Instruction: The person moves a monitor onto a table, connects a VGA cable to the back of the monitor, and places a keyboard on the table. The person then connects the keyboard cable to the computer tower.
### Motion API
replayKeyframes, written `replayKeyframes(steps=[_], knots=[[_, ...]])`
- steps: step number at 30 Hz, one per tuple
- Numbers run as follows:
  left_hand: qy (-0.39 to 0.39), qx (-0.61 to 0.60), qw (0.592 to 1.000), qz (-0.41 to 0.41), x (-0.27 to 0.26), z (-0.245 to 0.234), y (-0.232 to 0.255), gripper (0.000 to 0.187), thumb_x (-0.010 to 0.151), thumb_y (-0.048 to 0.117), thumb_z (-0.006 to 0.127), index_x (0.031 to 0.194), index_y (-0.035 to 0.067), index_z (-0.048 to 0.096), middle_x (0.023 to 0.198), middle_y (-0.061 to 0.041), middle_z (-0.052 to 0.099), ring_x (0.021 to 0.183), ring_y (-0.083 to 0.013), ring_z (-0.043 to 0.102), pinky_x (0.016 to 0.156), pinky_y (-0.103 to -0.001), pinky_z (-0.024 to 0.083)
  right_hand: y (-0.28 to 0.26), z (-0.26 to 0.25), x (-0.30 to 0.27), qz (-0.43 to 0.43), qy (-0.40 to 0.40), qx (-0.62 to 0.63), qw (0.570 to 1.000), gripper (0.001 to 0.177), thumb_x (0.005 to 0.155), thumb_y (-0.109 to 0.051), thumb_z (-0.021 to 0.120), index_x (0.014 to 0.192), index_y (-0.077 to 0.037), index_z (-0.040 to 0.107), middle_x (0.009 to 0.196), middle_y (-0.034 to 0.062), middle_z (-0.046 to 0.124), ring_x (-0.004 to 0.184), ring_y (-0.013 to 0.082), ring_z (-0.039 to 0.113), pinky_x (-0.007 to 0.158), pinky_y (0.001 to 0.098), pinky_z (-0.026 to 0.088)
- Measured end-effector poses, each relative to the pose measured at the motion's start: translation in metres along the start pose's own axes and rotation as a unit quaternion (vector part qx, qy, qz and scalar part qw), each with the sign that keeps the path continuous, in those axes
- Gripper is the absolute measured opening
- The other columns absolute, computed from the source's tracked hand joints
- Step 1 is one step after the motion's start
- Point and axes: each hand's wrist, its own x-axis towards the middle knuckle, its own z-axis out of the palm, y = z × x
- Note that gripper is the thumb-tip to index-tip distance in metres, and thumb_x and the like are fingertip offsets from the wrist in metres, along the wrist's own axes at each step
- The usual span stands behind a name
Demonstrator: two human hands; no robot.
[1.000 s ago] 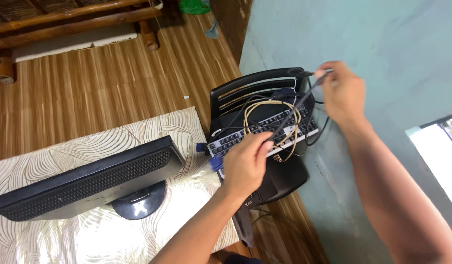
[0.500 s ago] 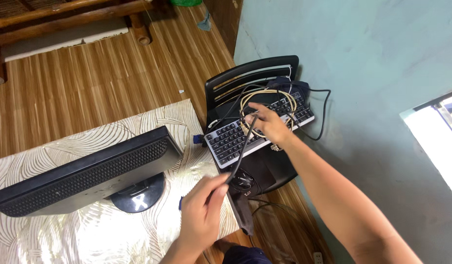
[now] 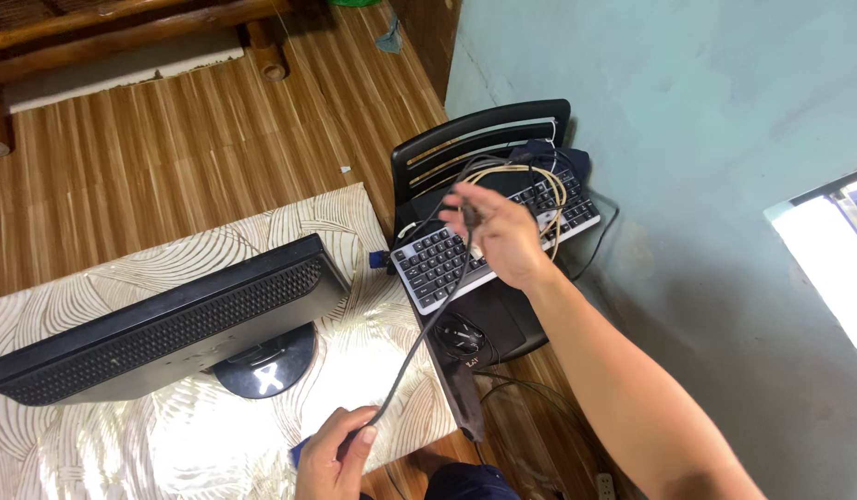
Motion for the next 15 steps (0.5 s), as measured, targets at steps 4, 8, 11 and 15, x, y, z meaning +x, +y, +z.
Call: replayKeyframes(steps=[4, 8, 11, 15], knots=[[0.032, 0.026, 0.998, -0.046, 0.0, -0.004, -0.022, 0.025, 0.087, 0.016, 0.068, 0.109, 0.007, 0.075, 0.084, -0.004, 0.076, 0.063, -0.0106, 0.068, 0.058, -0.025, 0.052, -0.012, -0.001, -0.008, -0.046, 0.114, 0.057, 0.991, 0.041, 0.092, 0.008, 0.05, 0.133, 0.005, 0.058, 0.122, 0.0196, 0.066, 0.112, 0.0345, 0.067, 0.1, 0.0436, 0.055], [0.094, 0.051, 0.993, -0.054, 0.005, -0.008, -0.04, 0.025, 0.092, 0.017, 0.068, 0.114, 0.007, 0.075, 0.083, -0.007, 0.073, 0.067, -0.01, 0.064, 0.061, -0.025, 0.05, -0.031, -0.012, -0.02, -0.065, 0.171, 0.123, 0.975, 0.036, 0.088, 0.009, 0.047, 0.121, -0.004, 0.053, 0.112, 0.0207, 0.067, 0.1, 0.036, 0.068, 0.085, 0.0406, 0.053], [0.118, 0.027, 0.975, -0.189, 0.005, -0.016, -0.056, 0.026, 0.095, 0.018, 0.069, 0.118, 0.009, 0.076, 0.074, -0.01, 0.067, 0.061, -0.0132, 0.053, 0.058, -0.029, 0.045, -0.053, -0.03, -0.026, -0.06, 0.267, 0.144, 0.951, 0.032, 0.09, 0.006, 0.048, 0.118, -0.01, 0.052, 0.102, 0.0201, 0.064, 0.088, 0.0311, 0.065, 0.078, 0.0395, 0.054], [0.163, 0.003, 0.961, -0.225, 0.008, -0.036, -0.073, 0.025, 0.098, 0.017, 0.065, 0.12, 0.008, 0.074, 0.08, -0.006, 0.065, 0.063, -0.0132, 0.05, 0.059, -0.029, 0.042, -0.071, -0.068, -0.048, -0.021, 0.39, 0.111, 0.914, 0.026, 0.093, 0.002, 0.052, 0.112, -0.017, 0.055, 0.095, 0.016, 0.063, 0.077, 0.0247, 0.06, 0.07, 0.0386, 0.05]])
